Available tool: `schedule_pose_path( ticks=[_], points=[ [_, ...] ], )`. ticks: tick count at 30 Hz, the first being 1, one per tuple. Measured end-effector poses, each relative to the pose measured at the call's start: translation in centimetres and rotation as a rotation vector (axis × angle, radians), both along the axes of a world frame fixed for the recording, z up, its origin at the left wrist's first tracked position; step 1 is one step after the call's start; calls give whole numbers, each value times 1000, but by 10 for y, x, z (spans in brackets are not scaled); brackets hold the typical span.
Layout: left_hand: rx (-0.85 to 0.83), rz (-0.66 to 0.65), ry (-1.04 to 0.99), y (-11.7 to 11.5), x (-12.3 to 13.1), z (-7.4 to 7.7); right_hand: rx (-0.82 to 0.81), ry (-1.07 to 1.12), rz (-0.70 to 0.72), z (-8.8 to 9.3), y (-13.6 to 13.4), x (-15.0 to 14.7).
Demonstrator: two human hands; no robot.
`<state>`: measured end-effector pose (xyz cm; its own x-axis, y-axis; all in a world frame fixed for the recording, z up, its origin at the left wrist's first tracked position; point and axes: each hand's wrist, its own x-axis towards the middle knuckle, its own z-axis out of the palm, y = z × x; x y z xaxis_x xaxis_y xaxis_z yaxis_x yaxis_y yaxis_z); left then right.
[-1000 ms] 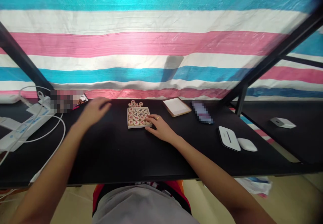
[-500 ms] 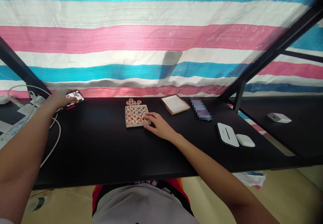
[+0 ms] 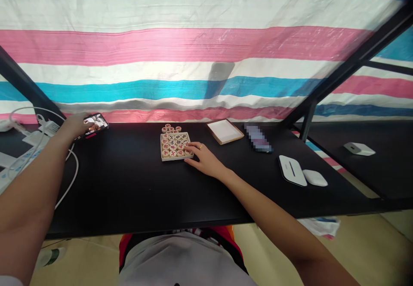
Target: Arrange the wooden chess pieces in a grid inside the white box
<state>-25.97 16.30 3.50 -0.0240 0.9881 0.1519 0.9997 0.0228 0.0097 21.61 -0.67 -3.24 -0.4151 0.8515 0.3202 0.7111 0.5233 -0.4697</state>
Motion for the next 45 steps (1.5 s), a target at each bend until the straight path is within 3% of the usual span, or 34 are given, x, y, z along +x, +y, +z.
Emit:
schedule_pose_path(
  ticks=[20, 28, 31, 34, 36, 39, 42, 45],
  points=[
    [73, -10, -30, 0, 0, -1, 6, -2, 6, -2, 1, 1],
    [10, -1, 3, -3, -2, -4, 6, -5, 4, -1, 1, 1],
    [137, -48, 21, -10, 11, 2, 32, 15, -24, 0, 0, 1],
    [334, -101, 29, -31, 46, 13, 71, 50, -78, 0, 2, 3],
    [384, -233, -38, -57, 83, 17, 88, 64, -100, 0, 6, 6],
    [342, -627, -171, -111, 146, 15, 103, 60, -107, -2, 20, 16],
    [201, -1023, -161, -165, 203, 3, 83, 57, -97, -7, 43, 25],
    [102, -1332, -74, -198, 243, -14, 84, 38, -75, -10, 72, 28]
  ],
)
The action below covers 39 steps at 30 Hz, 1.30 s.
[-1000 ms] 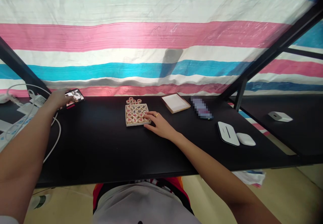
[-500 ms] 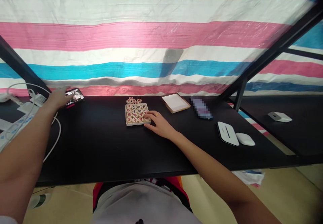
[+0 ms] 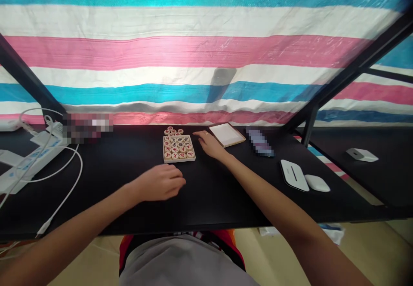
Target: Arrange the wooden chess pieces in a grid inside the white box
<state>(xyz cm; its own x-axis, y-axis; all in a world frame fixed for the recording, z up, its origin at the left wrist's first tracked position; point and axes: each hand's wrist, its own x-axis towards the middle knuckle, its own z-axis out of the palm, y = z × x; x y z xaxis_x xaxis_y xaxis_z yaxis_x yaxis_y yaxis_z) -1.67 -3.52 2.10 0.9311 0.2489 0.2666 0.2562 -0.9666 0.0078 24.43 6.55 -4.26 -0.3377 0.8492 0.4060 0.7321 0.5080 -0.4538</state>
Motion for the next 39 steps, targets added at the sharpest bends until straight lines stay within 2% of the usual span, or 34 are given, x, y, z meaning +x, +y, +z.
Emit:
schedule_pose_path(
  ticks=[2, 4, 8, 12, 15, 24, 29, 31, 35, 37, 39],
  points=[
    [3, -66, 29, -8, 15, -12, 18, -48, 26, -1, 18, -2],
    [-12, -79, 15, -9, 23, -23, 32, -111, 62, 0, 32, -7],
    [-106, -14, -79, -4, 25, -38, 61, -251, 109, 1, 52, -13],
    [-179, 54, -131, -2, 21, -41, 39, -367, 179, 1, 64, -15],
    [-224, 85, -140, -2, 18, -40, 24, -399, 143, 3, 64, -15],
    [-327, 165, -50, 2, 14, -35, -38, -351, -41, 9, 16, 3],
    [-447, 225, -72, 5, 7, -34, -89, -259, -95, 23, -29, 8],
    [-539, 254, -112, 6, 6, -34, -74, -140, -31, 32, -55, 1],
    [-765, 344, -186, 5, 8, -32, -213, 61, 277, 39, -95, -26],
    [-836, 405, -199, 4, 10, -30, -275, 89, 357, 35, -103, -39],
    [-877, 480, -209, 3, 11, -29, -318, 141, 365, 30, -102, -48]
  ],
)
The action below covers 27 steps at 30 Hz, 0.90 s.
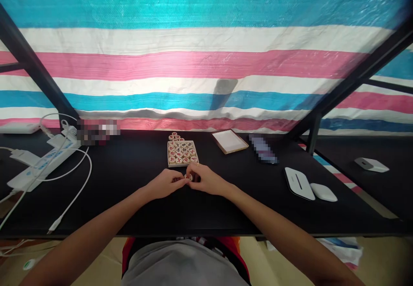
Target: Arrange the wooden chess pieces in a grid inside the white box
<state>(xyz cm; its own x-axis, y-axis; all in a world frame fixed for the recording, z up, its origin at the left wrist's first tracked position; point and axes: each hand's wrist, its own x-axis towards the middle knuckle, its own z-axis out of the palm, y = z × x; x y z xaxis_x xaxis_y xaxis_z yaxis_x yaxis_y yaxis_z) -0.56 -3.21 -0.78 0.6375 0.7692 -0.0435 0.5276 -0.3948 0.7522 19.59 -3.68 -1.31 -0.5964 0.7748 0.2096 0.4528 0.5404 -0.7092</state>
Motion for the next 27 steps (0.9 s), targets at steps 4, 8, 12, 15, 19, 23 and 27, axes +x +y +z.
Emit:
schedule_pose_path(
  ticks=[4, 8, 12, 15, 19, 23, 27],
  points=[
    [-36, 120, 39, -1, 0, 3, -29, 84, 19, -10, 7, -8],
    [-138, 120, 100, 3, -4, 5, -25, 118, 21, -16, 5, -8],
    [-322, 50, 50, 9, -8, 6, -75, 158, 12, -20, 1, -5],
    [-388, 19, -2, 11, -8, 5, -126, 195, 2, -21, 2, -3],
    [-390, 6, -10, 9, -7, 3, -170, 245, -3, -22, 5, -3],
    [-422, 5, -50, 9, -5, 2, -269, 231, -26, -19, 5, -1],
    [-451, 19, -110, 11, -4, -1, -439, 185, -41, -10, 6, 4]
  ],
)
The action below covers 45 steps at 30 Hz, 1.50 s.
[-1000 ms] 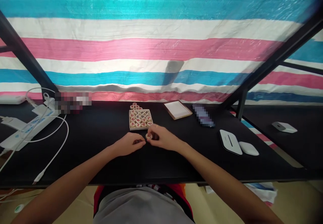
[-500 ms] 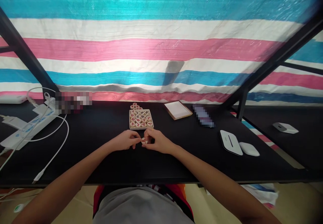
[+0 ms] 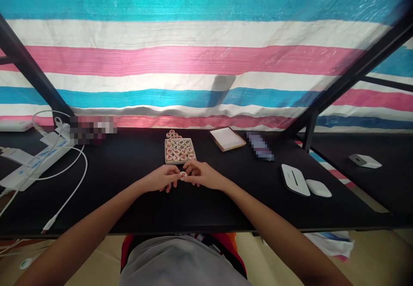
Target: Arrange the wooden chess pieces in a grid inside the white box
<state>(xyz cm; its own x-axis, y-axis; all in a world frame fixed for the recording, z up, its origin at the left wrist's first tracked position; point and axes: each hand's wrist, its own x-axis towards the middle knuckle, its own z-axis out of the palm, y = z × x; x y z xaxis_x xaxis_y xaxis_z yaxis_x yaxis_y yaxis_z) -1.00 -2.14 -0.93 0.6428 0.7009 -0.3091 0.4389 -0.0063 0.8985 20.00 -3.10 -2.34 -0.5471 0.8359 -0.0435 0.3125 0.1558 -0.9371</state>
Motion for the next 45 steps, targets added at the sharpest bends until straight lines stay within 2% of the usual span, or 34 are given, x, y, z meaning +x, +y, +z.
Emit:
schedule_pose_path(
  ticks=[6, 11, 28, 31, 36, 39, 42, 45],
  points=[
    [6, 19, -3, 2, 1, -5, -117, -86, 56, 10, -1, 5],
    [3, 29, -12, 0, 1, -3, -153, -91, 69, 14, -2, 5],
    [-15, 67, -24, -1, 1, 2, -123, -67, 26, 13, -3, 3],
    [-71, 78, -36, 1, 2, 3, -17, -76, -5, 11, -3, 4],
    [-247, 84, -92, 0, 3, 2, 421, -233, -45, 7, -6, 5],
    [-305, 92, -115, -2, 4, 3, 595, -322, -26, 7, -7, 6],
    [-346, 95, -117, -2, 4, 5, 668, -365, -3, 8, -8, 6],
    [-342, 101, -132, -2, 4, 5, 629, -347, -2, 9, -8, 6]
  ],
)
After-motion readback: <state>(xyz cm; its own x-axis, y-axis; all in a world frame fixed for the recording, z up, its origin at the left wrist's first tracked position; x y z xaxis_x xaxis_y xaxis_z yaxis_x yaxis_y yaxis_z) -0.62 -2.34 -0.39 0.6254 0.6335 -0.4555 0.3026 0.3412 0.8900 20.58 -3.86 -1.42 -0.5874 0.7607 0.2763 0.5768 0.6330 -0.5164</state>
